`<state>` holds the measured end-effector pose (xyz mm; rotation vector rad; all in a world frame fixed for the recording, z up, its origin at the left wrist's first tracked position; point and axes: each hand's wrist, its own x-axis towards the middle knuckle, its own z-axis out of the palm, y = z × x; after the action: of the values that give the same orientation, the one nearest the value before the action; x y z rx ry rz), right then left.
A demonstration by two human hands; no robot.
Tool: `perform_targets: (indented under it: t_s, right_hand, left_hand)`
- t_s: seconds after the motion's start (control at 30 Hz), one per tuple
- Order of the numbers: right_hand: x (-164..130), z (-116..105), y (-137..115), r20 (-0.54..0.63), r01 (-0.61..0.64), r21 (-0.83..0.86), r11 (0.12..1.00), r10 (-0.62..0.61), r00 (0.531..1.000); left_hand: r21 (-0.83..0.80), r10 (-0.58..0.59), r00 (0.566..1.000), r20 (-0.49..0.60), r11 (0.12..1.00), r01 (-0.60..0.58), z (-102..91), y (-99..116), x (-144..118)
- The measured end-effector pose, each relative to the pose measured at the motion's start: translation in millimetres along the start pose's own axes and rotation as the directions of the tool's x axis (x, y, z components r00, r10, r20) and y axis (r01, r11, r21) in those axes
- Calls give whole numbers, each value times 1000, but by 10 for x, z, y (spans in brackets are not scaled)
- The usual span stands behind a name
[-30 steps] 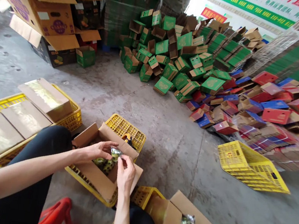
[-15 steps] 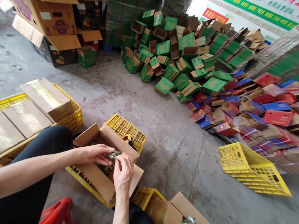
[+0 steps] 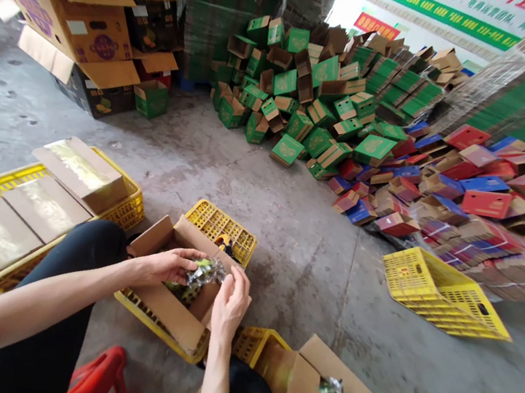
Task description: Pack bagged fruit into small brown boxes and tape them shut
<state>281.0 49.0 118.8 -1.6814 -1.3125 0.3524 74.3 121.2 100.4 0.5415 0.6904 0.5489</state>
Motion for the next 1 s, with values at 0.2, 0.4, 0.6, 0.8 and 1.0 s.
perform_targets:
  t_s: [0.2,0.4,0.6,0.8,1.0]
  right_hand:
    - [13,35,122,195,-435,289,853,392,899]
    - [-10,63,118,365,-560,440,702,430,826]
    - [6,38,153,287,-488,471,735,395,873]
    - [-2,49,155,301,-457,455,764,351,887]
    - [8,45,139,272,-426,354,832,344,899]
  left_hand:
    - [124,17,993,120,992,-32,3,-6,-26]
    - [117,85,996,-4,990,-83,-9,-43,-33]
    - [101,115,992,-58,989,-109,-74,-74,58]
    - [136,139,990,-34,982,-133,-102,-72,66]
    - [140,204,977,-65,971,-194,-136,-112,143]
